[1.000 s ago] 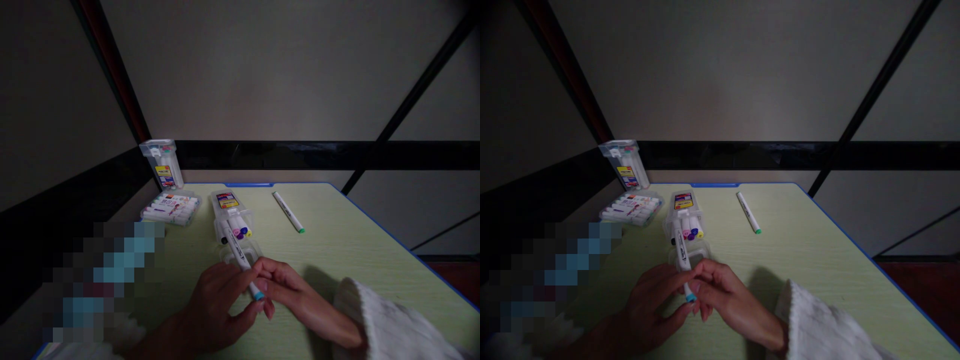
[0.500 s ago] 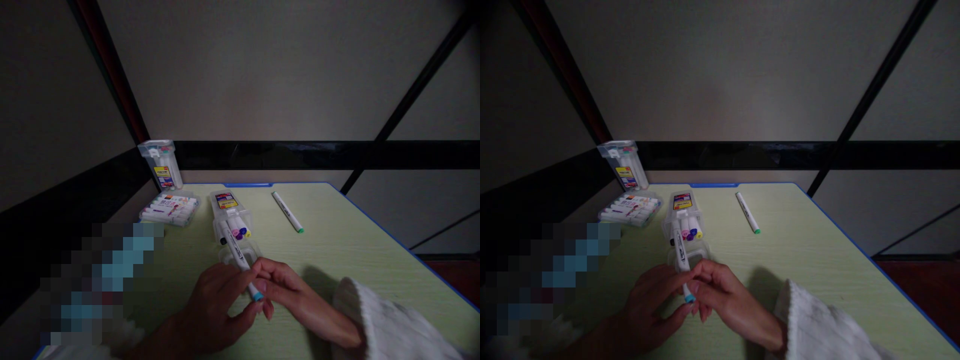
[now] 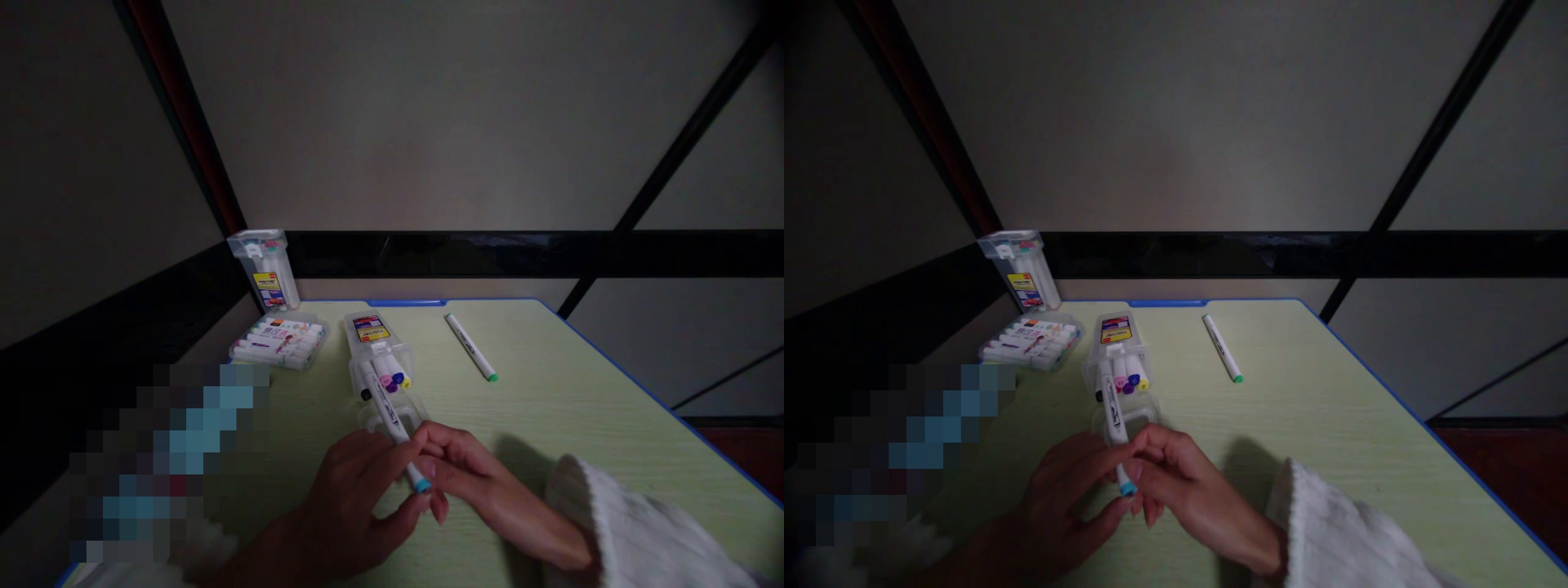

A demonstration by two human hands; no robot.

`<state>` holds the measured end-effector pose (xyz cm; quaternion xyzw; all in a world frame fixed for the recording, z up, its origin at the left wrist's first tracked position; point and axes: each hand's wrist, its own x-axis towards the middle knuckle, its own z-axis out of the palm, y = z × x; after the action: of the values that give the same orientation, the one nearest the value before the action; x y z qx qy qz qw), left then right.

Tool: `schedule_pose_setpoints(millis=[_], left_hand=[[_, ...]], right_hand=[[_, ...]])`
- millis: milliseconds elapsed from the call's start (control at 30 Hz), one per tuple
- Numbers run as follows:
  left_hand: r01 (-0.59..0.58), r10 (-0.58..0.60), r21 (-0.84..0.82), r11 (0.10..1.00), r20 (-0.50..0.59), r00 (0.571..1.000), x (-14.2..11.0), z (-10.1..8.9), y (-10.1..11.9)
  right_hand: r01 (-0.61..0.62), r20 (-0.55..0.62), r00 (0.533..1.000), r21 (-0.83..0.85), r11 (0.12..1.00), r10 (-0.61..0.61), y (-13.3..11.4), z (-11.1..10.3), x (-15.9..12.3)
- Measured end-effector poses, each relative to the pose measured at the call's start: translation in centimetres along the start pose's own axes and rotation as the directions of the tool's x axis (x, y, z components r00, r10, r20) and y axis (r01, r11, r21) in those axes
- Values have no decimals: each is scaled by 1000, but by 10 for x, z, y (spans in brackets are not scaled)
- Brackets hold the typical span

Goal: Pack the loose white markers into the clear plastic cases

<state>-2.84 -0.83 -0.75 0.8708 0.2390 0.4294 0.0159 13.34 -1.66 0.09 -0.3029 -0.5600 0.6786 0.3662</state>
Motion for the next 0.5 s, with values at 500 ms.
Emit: schedule_pose_setpoints(millis=[500], left_hand=[[8, -8, 32, 999, -11, 1000, 0, -1, 1]], right_hand=[[-3, -10, 1000, -3, 1000, 3, 1, -1, 1]])
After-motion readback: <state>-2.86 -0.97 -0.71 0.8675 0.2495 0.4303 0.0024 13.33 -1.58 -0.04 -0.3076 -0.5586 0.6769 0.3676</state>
